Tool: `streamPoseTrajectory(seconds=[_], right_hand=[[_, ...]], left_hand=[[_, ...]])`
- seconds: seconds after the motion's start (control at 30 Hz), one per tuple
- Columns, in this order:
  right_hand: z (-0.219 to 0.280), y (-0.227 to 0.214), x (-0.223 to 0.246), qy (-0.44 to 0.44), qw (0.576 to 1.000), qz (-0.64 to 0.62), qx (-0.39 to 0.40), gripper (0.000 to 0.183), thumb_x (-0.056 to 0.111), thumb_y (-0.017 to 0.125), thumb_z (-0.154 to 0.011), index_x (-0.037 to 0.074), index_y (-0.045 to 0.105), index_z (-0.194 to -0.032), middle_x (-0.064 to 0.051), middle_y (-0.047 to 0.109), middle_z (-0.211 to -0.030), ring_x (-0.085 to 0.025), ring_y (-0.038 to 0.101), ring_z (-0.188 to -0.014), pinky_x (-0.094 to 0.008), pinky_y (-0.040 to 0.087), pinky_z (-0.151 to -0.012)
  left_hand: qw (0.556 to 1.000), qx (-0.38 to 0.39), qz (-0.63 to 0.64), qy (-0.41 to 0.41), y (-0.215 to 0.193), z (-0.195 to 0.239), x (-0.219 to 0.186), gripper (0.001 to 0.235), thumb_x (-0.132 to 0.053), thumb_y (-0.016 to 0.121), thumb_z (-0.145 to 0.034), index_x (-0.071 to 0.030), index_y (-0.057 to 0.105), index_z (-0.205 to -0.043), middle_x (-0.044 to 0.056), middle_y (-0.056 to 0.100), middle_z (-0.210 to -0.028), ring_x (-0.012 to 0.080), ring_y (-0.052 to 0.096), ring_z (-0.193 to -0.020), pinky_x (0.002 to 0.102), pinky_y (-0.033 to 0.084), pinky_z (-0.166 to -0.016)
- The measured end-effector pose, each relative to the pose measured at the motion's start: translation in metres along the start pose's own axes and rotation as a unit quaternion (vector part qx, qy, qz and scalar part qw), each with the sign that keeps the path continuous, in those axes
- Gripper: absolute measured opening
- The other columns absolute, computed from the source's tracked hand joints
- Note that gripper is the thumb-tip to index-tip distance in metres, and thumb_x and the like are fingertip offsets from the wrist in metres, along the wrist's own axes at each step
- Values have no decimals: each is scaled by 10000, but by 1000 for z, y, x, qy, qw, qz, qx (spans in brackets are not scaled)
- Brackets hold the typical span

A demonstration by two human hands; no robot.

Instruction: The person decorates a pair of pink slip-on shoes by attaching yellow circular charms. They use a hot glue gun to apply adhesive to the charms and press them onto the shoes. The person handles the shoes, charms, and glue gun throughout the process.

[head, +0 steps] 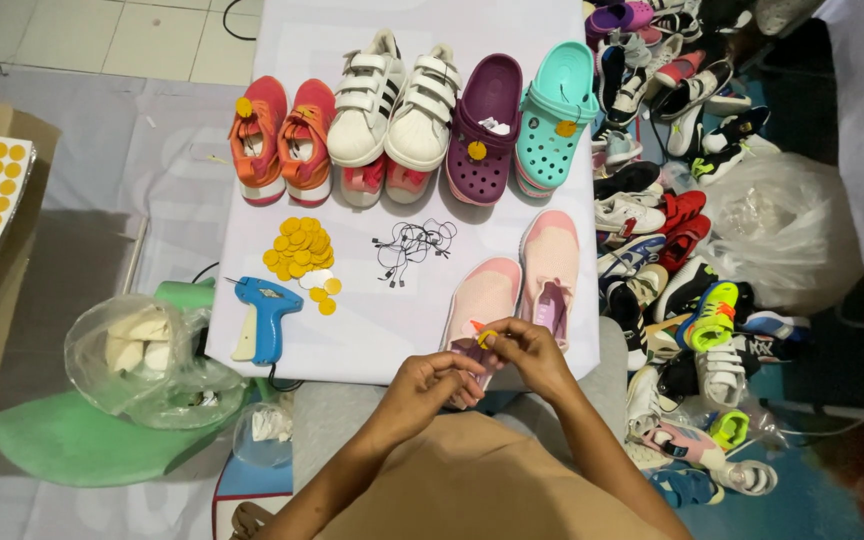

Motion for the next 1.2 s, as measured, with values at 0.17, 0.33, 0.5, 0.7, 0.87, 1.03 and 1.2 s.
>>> streamPoseTrajectory(seconds=[0.17, 0.33, 0.5, 0.7, 0.87, 1.03, 1.2], right_hand=[[-1, 2, 4, -8, 999, 30, 9, 252, 41, 661, -932, -56, 717, -1158, -144, 699, -742, -154, 684, -611, -259, 588, -563], [-5, -10, 0, -38, 999, 11, -21, 277, 46, 703, -917, -49, 691, -1176, -108, 648, -757, -159, 669, -620, -258, 579, -564], [-7, -10, 14, -65, 997, 46, -24, 189, 49, 676, -959, -33, 715, -1125, -115, 665, -771, -159, 678, -626, -256, 571, -570], [-8, -4, 17, -44, 999, 8, -25, 185, 20, 651, -965, -64, 704, -1121, -148, 680, -855, -161, 678, -681, -242, 598, -603], [-9, -1, 16, -46, 999, -7, -21, 183, 7, 653, -962, -75, 702, -1117, -154, 670, -864, -179, 690, -687, -254, 610, -597], [-8, 3, 18, -58, 998, -9, -7, 204, -3, 666, -950, -95, 687, -1131, -148, 643, -865, -189, 702, -687, -260, 611, -582], [-5, 3, 21, -77, 997, 31, -3, 192, 9, 682, -948, -67, 697, -1124, -120, 657, -844, -154, 679, -671, -246, 576, -566]], left_hand=[[999, 20, -42, 7, 0, 2, -5, 313, -32, 517, -924, -1, 696, -1178, 183, 777, -853, 209, 770, -760, 250, 593, -678], [995, 59, -85, 1, -2, 7, -11, 406, -23, 487, -918, 12, 610, -1304, 209, 756, -836, 261, 758, -743, 325, 612, -693], [982, 118, -143, -18, 1, 6, 0, 379, -73, 479, -927, -15, 592, -1284, 189, 768, -795, 259, 768, -695, 329, 622, -643], [909, 134, -384, -92, 2, 11, -28, 418, -256, 502, -986, -171, 496, -1395, 75, 789, -783, 307, 774, -788, 464, 590, -768], [852, 131, -473, -181, 1, 9, -42, 502, -382, 525, -973, -331, 451, -1466, 134, 786, -917, 420, 727, -996, 547, 536, -933], [876, -14, -481, -25, -16, -11, -17, 294, -327, 605, -941, -217, 640, -1211, 99, 747, -838, 396, 736, -803, 506, 581, -748], [867, -95, -479, 99, -19, -31, 10, 308, -298, 759, -880, -152, 692, -1143, 68, 630, -935, 363, 691, -871, 471, 559, -743]])
Point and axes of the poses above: each hand's wrist, its own z-axis away from the middle knuckle, its own y-axis out of the palm, x = y × z, the point moved 2 cm from there along -z, towards the middle knuckle
